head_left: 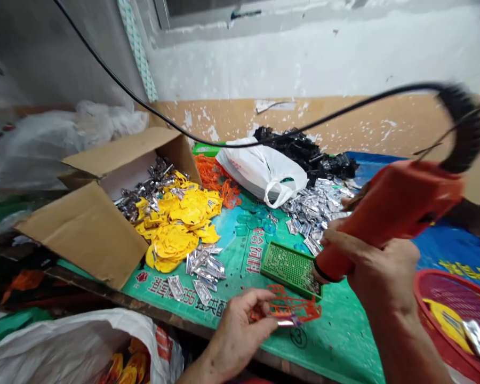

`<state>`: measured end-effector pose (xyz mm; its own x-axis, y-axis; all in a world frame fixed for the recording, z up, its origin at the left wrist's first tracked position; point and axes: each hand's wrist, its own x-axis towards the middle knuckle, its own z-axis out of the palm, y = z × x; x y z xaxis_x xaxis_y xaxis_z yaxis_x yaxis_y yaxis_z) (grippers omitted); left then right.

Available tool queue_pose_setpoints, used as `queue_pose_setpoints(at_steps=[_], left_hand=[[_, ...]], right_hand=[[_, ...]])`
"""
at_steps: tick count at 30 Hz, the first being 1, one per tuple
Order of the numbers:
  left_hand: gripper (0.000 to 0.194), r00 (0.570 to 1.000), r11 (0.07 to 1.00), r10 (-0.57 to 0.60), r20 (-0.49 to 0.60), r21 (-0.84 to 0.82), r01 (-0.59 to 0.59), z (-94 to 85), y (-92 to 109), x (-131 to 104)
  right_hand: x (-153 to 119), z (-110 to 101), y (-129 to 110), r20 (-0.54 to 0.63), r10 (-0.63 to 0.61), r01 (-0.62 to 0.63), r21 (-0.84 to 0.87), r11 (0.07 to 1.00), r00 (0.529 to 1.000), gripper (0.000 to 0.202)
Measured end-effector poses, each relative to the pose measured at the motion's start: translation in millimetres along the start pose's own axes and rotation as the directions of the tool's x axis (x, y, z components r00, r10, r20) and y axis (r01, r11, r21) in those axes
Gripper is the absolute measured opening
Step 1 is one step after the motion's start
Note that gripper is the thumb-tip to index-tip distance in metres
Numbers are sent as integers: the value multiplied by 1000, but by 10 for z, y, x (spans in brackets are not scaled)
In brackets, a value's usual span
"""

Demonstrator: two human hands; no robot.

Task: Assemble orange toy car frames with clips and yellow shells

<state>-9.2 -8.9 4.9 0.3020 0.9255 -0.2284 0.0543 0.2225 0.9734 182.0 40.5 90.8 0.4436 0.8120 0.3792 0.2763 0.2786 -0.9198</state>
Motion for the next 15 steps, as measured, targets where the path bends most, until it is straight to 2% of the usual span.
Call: queue_pose_setpoints(at_steps=[2,3,5,7,8,9,10,11,12,13,14,15], left_hand=[[20,993,989,118,0,86,-118,-5,43,-3],[14,985,978,174,-2,122,-172,-7,69,-4],[7,967,955,255,-19,164,-249,-9,111,-3],[14,955,943,293,-45,178,-281,-4,131,8],[16,950,940,306,-58,174,-293,1,132,15],[18,945,937,320,-61,166,-307,8,129,22],[20,939,932,339,-54,156,-327,15,123,28],[22,933,925,359,-36,148,-350,22,117,33],[24,926,917,378,-12,142,-373,28,113,38],[26,919,909,395,16,140,-393,33,111,42],[27,913,902,405,44,144,-407,36,112,49],[27,911,897,407,70,158,-413,38,115,60]], right_hand=[[-8,-32,50,-61,40,-54,-239,969,997,35],[-47,-45,72,-95,13,-43,-312,949,995,40],[-180,-63,132,-141,-183,113,-399,910,973,56],[-341,-81,226,-147,-398,297,-449,842,906,71],[-412,-93,280,-115,-435,342,-455,822,893,69],[-467,-108,334,-53,-405,346,-428,835,913,62],[-504,-124,382,45,-297,292,-371,882,954,53],[-523,-140,419,177,-125,174,-300,938,976,45],[-527,-153,443,322,63,16,-239,971,945,40],[-524,-161,454,452,221,-142,-202,969,864,37],[-519,-163,453,550,323,-263,-187,947,771,35],[-518,-156,445,608,364,-327,-176,929,706,32]])
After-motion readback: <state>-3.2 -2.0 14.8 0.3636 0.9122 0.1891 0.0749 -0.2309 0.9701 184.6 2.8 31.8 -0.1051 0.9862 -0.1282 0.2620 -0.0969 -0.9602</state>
